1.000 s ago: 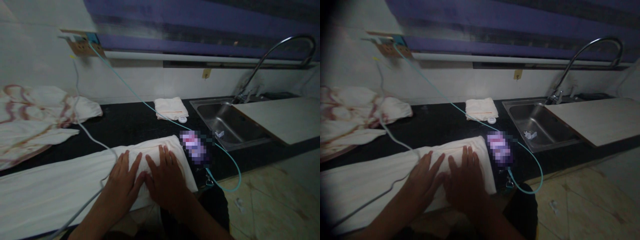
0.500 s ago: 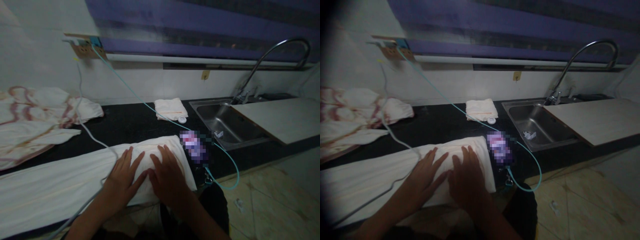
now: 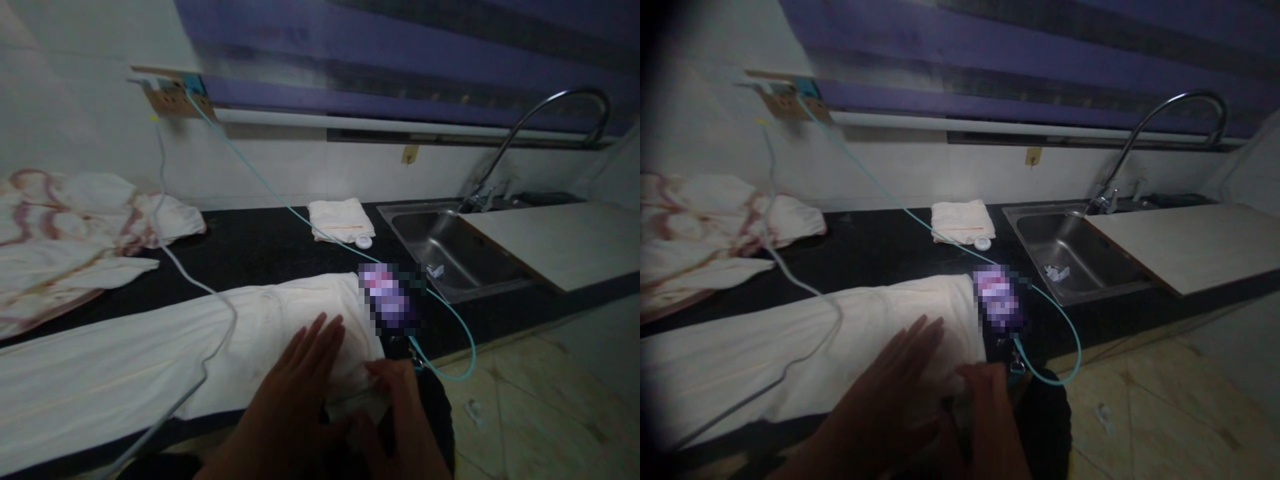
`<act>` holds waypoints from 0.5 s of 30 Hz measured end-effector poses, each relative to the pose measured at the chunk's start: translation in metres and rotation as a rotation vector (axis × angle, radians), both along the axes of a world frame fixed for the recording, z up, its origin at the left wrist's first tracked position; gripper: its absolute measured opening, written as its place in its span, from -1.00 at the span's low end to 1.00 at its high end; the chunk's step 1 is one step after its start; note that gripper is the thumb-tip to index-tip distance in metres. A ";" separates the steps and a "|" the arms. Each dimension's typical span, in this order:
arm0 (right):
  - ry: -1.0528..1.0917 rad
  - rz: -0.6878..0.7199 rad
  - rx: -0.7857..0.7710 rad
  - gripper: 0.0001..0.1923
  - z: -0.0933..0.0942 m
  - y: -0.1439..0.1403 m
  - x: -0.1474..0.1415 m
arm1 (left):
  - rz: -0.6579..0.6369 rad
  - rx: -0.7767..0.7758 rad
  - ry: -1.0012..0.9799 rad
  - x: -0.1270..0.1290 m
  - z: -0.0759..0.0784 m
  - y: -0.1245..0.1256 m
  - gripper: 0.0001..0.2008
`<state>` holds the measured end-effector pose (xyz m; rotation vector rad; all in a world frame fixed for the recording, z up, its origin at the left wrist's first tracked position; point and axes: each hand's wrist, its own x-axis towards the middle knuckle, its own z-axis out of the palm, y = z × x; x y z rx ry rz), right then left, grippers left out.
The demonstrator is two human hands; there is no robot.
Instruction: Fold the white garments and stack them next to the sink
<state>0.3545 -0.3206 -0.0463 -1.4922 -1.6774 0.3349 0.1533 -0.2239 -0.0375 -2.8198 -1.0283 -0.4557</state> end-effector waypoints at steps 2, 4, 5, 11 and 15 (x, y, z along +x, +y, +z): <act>0.051 -0.090 0.014 -0.71 -0.007 -0.002 0.005 | -0.013 -0.017 0.060 0.017 -0.005 -0.005 0.01; 0.105 -0.189 0.020 -0.78 -0.015 -0.003 0.009 | 0.010 -0.023 0.109 0.028 -0.010 -0.003 -0.10; 0.132 -0.220 0.020 -0.79 -0.019 -0.003 0.010 | 0.016 -0.033 0.127 0.030 -0.012 0.000 -0.14; 0.293 -0.239 -0.027 -0.77 -0.036 -0.004 0.003 | -0.027 -0.063 0.148 0.026 -0.007 0.003 -0.19; 0.405 -0.162 -0.083 -0.69 -0.041 -0.005 -0.010 | -0.016 -0.162 0.064 0.022 0.000 0.003 -0.32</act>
